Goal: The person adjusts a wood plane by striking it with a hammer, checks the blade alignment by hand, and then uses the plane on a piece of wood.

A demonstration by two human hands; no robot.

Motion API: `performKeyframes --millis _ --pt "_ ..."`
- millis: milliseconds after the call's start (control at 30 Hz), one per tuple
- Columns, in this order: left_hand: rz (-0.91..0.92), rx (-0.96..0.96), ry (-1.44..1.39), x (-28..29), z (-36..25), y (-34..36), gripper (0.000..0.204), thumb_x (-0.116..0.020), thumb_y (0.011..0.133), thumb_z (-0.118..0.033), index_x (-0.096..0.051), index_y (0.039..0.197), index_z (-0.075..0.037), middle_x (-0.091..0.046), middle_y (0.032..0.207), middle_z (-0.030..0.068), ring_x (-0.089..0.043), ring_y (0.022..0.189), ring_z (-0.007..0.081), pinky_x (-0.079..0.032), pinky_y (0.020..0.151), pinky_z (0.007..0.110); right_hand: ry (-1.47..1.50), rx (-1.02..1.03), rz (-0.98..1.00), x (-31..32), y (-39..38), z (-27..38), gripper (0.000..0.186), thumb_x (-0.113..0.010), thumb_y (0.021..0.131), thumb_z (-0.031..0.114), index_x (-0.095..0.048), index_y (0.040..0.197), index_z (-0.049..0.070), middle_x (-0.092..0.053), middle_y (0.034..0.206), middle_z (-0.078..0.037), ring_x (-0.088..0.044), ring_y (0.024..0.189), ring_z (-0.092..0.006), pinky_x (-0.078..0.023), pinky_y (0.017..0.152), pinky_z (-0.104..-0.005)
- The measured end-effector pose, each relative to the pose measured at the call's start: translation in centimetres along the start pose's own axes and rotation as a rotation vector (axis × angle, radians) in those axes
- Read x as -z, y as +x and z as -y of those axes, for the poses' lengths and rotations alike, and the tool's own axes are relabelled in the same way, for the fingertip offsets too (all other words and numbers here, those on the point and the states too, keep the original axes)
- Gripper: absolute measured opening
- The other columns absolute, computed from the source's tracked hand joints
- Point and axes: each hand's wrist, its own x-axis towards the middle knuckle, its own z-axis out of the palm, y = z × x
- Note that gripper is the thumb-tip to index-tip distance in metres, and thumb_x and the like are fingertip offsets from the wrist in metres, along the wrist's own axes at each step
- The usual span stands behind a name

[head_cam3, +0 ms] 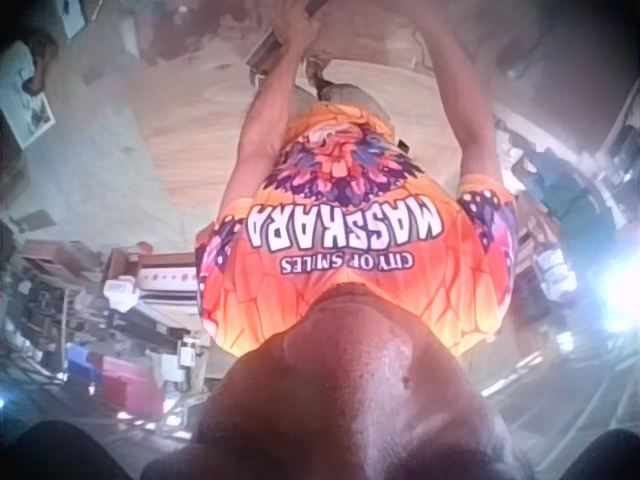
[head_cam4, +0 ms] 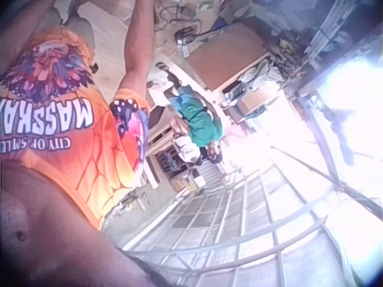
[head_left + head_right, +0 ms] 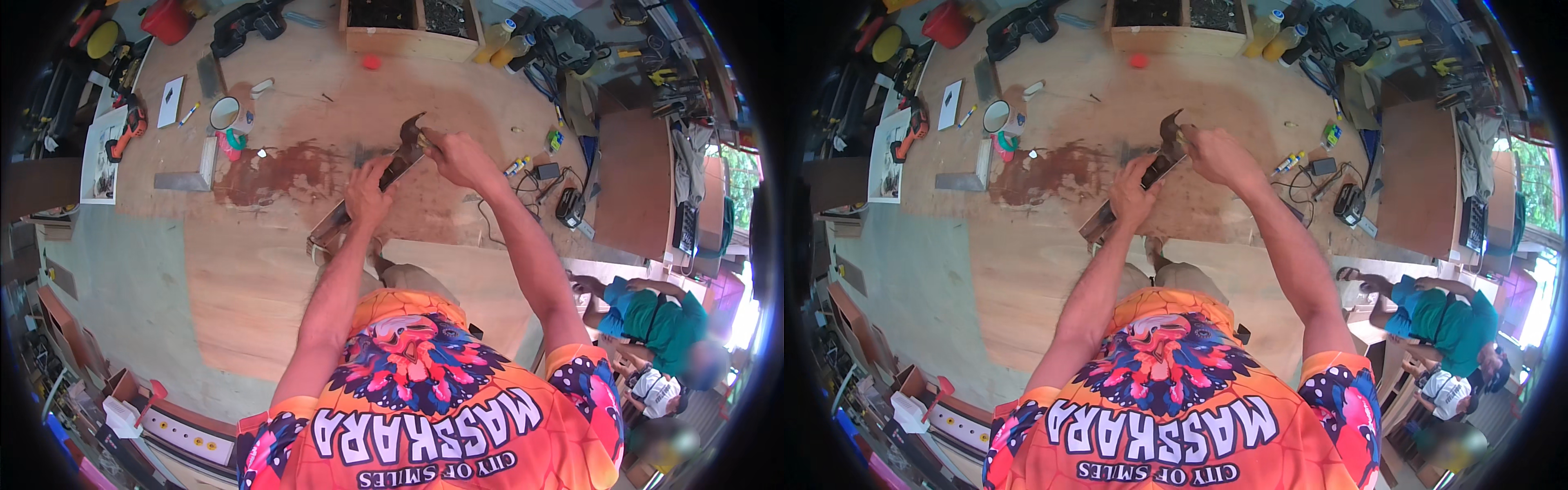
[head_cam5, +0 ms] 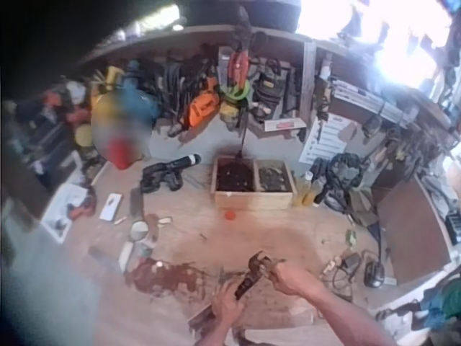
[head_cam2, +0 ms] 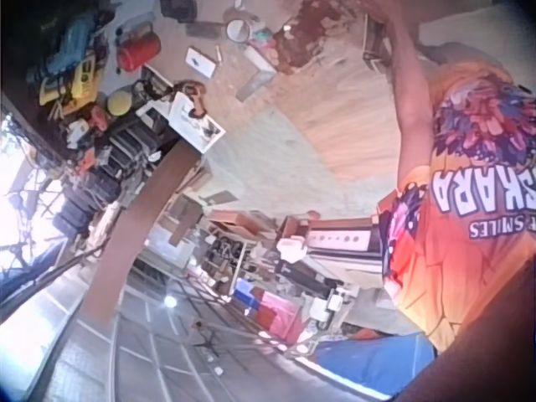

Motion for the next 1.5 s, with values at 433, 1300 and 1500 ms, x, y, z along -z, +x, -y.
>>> performKeyframes --millis 433,1300,1500 --pt "-0.037 -0.015 0.021 -0.7 0.7 -0.2 0.06 -0.087 0.076 -0.016 -0.069 0.133 -0.021 -0.069 0.133 0.0014 -0.066 0.114 0.0308 -0.054 0.097 0.046 -0.151 0.015 0.006 -0.2 1.7 -0.1 0.037 -0.061 0.103 0.024 -0.062 0.139 0.014 -0.073 0.094 -0.025 -0.07 0.092 -0.0465 -0.052 0.078 -0.0588" --pt "0.013 0.016 0.007 0.1 0.9 -0.6 0.06 -0.086 0.078 -0.017 -0.068 0.135 -0.016 -0.068 0.134 0.0046 -0.064 0.119 0.033 -0.051 0.102 0.045 0.333 -0.342 -0.106 -3.6 -6.3 -3.2 0.039 -0.064 0.101 0.022 -0.065 0.133 -0.001 -0.07 0.089 -0.031 -0.072 0.079 -0.0449 -0.055 0.073 -0.0516" --pt "0.073 0.053 0.222 2.6 0.4 -2.8 0.067 -0.089 0.077 -0.022 -0.065 0.138 -0.009 -0.063 0.132 0.0108 -0.057 0.126 0.0334 -0.047 0.106 0.047 0.098 -0.408 -0.344 -13.7 -9.7 -15.1 0.038 -0.067 0.101 0.024 -0.059 0.128 -0.001 -0.072 0.085 -0.02 -0.071 0.072 -0.0391 -0.057 0.07 -0.0485"
